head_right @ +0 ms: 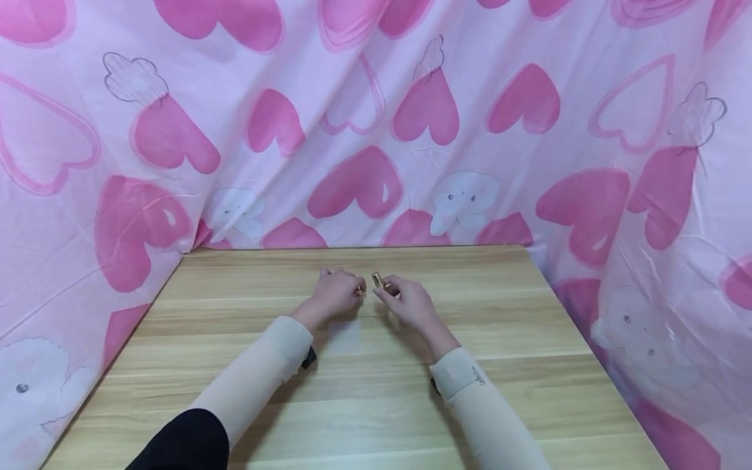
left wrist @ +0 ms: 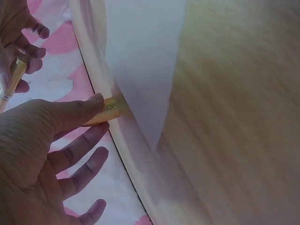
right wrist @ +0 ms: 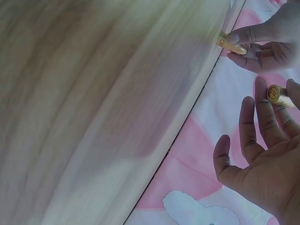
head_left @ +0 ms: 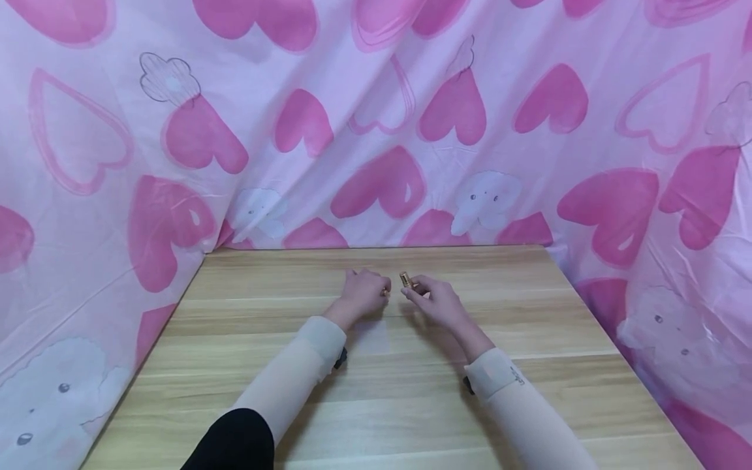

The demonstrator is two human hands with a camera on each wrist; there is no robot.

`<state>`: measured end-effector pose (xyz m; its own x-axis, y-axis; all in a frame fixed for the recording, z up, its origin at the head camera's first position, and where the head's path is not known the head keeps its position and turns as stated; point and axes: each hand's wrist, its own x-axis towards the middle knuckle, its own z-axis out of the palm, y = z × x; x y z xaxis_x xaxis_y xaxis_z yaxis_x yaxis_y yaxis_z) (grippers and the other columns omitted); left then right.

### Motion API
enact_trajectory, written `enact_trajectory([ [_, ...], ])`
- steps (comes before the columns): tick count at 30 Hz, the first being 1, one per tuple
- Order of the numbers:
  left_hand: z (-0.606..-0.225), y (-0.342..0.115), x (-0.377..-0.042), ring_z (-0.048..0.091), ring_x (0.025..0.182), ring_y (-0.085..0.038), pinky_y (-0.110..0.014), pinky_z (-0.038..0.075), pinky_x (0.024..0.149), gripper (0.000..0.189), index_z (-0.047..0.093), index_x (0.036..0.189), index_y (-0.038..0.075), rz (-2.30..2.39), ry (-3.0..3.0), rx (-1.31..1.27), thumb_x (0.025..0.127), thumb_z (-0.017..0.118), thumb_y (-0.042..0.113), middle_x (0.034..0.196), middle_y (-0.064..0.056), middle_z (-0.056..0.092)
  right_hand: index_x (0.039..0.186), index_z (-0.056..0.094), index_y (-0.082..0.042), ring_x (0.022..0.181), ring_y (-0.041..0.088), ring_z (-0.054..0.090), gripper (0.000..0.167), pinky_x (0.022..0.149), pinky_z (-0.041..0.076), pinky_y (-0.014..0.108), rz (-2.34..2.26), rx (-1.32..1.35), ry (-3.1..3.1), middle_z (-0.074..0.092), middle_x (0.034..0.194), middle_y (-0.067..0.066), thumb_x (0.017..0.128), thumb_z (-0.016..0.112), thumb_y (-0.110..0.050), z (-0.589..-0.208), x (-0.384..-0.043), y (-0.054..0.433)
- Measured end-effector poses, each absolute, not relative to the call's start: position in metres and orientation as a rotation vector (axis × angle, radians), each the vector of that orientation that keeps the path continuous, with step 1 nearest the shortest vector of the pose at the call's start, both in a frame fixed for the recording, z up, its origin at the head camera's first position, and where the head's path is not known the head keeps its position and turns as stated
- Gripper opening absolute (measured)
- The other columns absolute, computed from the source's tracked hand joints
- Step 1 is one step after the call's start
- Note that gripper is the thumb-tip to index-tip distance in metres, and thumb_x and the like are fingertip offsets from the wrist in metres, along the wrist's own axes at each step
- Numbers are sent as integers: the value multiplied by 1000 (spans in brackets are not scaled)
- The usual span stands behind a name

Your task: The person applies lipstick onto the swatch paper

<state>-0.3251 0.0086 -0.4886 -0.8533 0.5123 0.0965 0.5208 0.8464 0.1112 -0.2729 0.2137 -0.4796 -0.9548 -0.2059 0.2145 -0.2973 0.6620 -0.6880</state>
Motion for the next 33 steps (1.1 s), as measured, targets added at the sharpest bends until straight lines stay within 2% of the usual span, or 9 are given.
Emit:
enact_trajectory([
  [10,-480,2,-317,60,113,-27,-57,37,97,43,66,129,27,-277,-3004,-732,89,72,44,122,1,69,106,72,-24,81,14,66,21,67,53,35,1180,437,-2744,72,87,-6,97,66,-42,-480,-271,209],
  [14,-465,-10,-310,60,114,-25,-57,36,100,50,65,131,25,-425,-2994,-702,89,72,51,121,4,69,105,71,-23,81,15,66,21,65,54,34,1205,448,-2725,71,87,-5,97,66,-42,-478,-270,205],
  [19,-446,-30,-302,64,112,-22,-54,42,101,51,65,132,20,-766,-2941,-739,92,68,51,120,4,70,113,71,-19,87,18,67,30,66,55,35,1279,506,-2661,73,89,-6,97,66,-44,-470,-267,199],
  [24,-434,-39,-288,64,109,-22,-42,52,93,50,68,130,15,-1355,-2805,-686,90,73,46,118,0,70,113,71,-21,88,16,67,29,69,55,38,1329,525,-2595,73,89,-9,96,66,-45,-458,-259,188],
  [29,-436,-32,-269,65,101,-17,-36,56,86,41,74,119,17,-1826,-2528,-541,88,77,43,112,4,72,111,71,-29,85,11,65,27,71,49,37,1340,534,-2556,72,87,-14,95,66,-50,-451,-249,174],
  [33,-439,-26,-256,65,99,-15,-34,56,81,34,77,111,20,-1977,-2337,-412,87,79,44,107,6,72,112,72,-28,85,9,65,25,63,49,32,1319,576,-2495,71,87,-13,94,69,-45,-450,-243,161],
])
